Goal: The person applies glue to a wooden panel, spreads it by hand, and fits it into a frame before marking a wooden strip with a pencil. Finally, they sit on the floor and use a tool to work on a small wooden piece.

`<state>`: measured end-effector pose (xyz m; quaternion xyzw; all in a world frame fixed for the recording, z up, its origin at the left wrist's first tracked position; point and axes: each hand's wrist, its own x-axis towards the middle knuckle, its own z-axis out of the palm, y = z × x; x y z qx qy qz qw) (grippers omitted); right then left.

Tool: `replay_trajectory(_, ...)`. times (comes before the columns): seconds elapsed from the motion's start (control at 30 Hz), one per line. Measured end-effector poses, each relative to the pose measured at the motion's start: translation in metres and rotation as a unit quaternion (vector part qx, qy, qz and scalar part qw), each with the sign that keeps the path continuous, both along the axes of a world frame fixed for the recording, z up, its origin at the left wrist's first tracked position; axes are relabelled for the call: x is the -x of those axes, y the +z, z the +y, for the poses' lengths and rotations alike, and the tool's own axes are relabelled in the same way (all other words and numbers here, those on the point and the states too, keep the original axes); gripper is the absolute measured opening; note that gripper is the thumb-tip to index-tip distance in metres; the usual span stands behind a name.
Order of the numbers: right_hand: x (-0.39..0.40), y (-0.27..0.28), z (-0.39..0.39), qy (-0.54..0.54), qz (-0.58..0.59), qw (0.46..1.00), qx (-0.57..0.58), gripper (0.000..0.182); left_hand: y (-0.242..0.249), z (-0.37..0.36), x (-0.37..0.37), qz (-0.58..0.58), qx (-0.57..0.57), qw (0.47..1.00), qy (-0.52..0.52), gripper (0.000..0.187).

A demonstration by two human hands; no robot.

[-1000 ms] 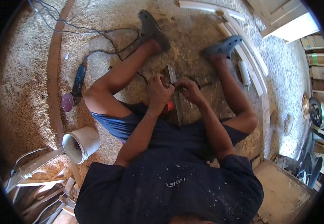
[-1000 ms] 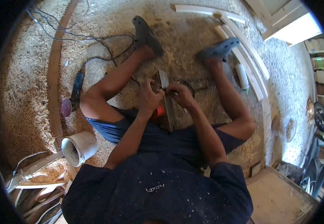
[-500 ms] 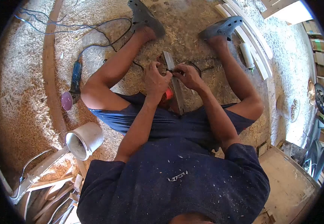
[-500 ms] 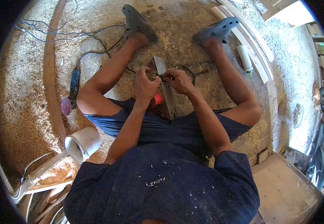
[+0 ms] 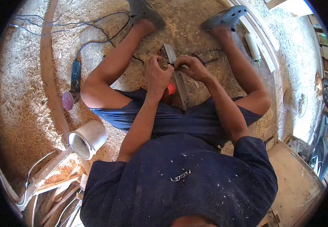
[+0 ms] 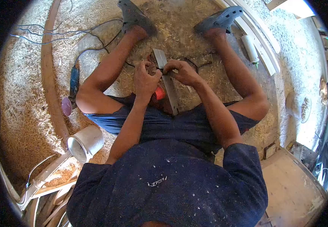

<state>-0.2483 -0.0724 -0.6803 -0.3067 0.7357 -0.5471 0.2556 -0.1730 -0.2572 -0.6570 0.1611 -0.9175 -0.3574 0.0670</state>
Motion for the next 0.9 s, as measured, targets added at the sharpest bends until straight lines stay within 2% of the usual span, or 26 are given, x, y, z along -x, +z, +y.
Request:
replay_trajectory(0.03, -0.001, 0.001, 0.000, 0.000, -0.003, 1.000, 0.001, 0.018, -0.004, -0.001, 0.000, 0.024, 0.015, 1.000, -0.002, 0.043)
replay_trajectory(0.1, -0.001, 0.002, 0.002, -0.097, -0.092, 0.991, 0.005, 0.019, -0.007, -0.001, -0.001, 0.048, 0.030, 0.998, -0.006, 0.043)
replay_trajectory(0.13, 0.002, 0.003, 0.002, -0.107, -0.049, 0.992, -0.048, 0.017, -0.007, -0.002, -0.001, 0.039, 0.021, 0.999, -0.014, 0.045)
replay_trajectory(0.17, 0.002, 0.004, 0.002, -0.108, -0.049, 0.992, -0.048, 0.017, -0.007, -0.002, -0.001, 0.029, 0.011, 0.999, -0.022, 0.047)
replay_trajectory(0.23, -0.001, 0.015, 0.000, -0.085, -0.028, 0.988, -0.129, 0.017, -0.007, -0.001, 0.000, 0.027, -0.001, 0.999, -0.018, 0.045)
replay_trajectory(0.33, -0.007, 0.004, -0.003, -0.059, 0.016, 0.993, -0.101, 0.015, -0.004, -0.001, 0.000, 0.035, -0.007, 0.999, -0.012, 0.043)
replay_trajectory(0.4, -0.008, 0.001, -0.003, -0.058, 0.002, 0.995, -0.079, 0.013, -0.001, 0.000, -0.001, 0.045, -0.004, 0.999, -0.012, 0.043)
replay_trajectory(0.47, -0.006, 0.003, -0.002, -0.057, -0.009, 0.997, -0.058, 0.011, 0.003, 0.001, 0.000, 0.009, -0.016, 1.000, -0.004, 0.044)
replay_trajectory(0.53, -0.002, 0.007, 0.000, -0.012, 0.093, 0.994, -0.054, 0.008, 0.003, 0.000, 0.000, 0.004, -0.007, 1.000, -0.006, 0.044)
replay_trajectory(0.57, -0.001, 0.009, -0.001, -0.012, 0.095, 0.994, -0.052, 0.008, 0.002, 0.000, 0.000, -0.002, 0.001, 1.000, -0.006, 0.044)
replay_trajectory(0.77, -0.003, 0.014, -0.003, 0.004, 0.097, 0.994, -0.045, 0.008, -0.003, 0.000, 0.000, 0.014, -0.005, 1.000, -0.003, 0.045)
replay_trajectory(0.9, 0.000, 0.001, -0.002, 0.007, 0.006, 1.000, -0.023, 0.006, 0.007, 0.000, 0.000, -0.010, -0.011, 1.000, -0.008, 0.047)
